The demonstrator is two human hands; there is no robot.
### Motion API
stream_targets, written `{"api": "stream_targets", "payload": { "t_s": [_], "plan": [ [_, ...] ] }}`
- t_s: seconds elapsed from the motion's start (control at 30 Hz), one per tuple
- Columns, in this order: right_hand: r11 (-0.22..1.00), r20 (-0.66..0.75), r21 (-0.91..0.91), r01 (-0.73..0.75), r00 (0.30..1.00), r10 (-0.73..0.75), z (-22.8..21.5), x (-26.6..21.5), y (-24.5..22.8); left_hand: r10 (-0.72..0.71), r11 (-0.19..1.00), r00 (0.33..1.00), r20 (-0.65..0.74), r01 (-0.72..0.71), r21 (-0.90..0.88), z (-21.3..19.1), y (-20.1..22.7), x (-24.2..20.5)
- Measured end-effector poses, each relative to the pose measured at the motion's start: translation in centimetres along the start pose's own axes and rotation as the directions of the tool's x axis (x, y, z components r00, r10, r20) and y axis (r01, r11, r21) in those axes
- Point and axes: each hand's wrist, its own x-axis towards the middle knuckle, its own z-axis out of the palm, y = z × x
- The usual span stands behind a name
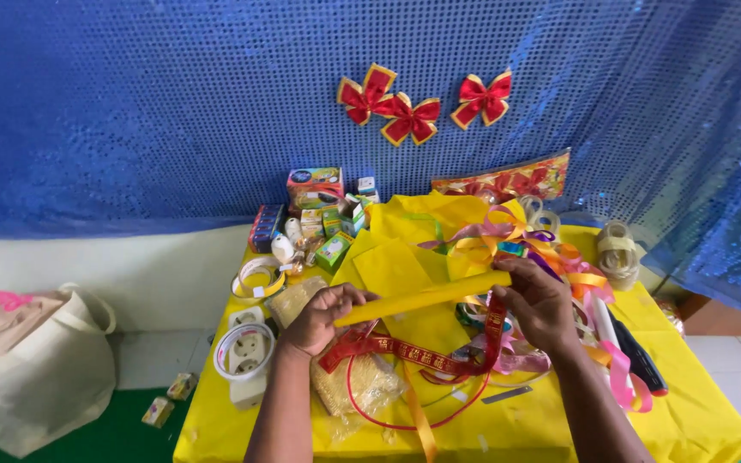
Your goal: Rolling yellow paper and arranging colorful ribbons for a handicraft project.
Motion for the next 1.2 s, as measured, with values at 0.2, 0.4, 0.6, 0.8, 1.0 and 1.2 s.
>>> {"api": "stream_targets", "payload": {
  "t_s": [0.2, 0.4, 0.6, 0.8, 1.0, 1.2],
  "plan": [
    [0.994, 0.108, -0.078, 0.074, 0.992, -0.065, 0.2, 0.9, -4.0, -0.227, 0.880, 0.972, 0.055, 0.180, 0.440, 4.0, 2.8, 1.0],
    [0.988, 0.229, -0.127, 0.084, 0.972, -0.053, 1.2, 1.3, -6.6, -0.401, 0.811, 0.892, 0.210, 0.239, 0.534, 10.7, 3.6, 3.3],
    [0.965, 0.210, -0.249, 0.084, 0.977, -0.031, 1.1, 1.1, -6.9, -0.276, 0.797, 0.934, 0.227, 0.090, 0.597, 13.2, 0.0, 5.2],
    [0.969, -0.115, -0.243, -0.041, 0.993, 0.014, 0.4, 1.8, -5.0, -0.073, 0.528, 0.996, 0.059, -0.011, 0.849, 14.9, 1.9, 4.8],
    [0.998, -0.169, 0.002, -0.063, 0.984, 0.062, 1.2, 3.3, -3.4, 0.006, 0.464, 1.000, -0.005, 0.002, 0.886, 14.6, 2.9, 4.5],
    [0.985, 0.073, -0.168, 0.035, 0.997, -0.023, 3.2, 1.8, -4.4, 0.026, 0.479, 0.999, -0.035, 0.019, 0.878, 15.3, 3.6, 3.3]
  ]
}}
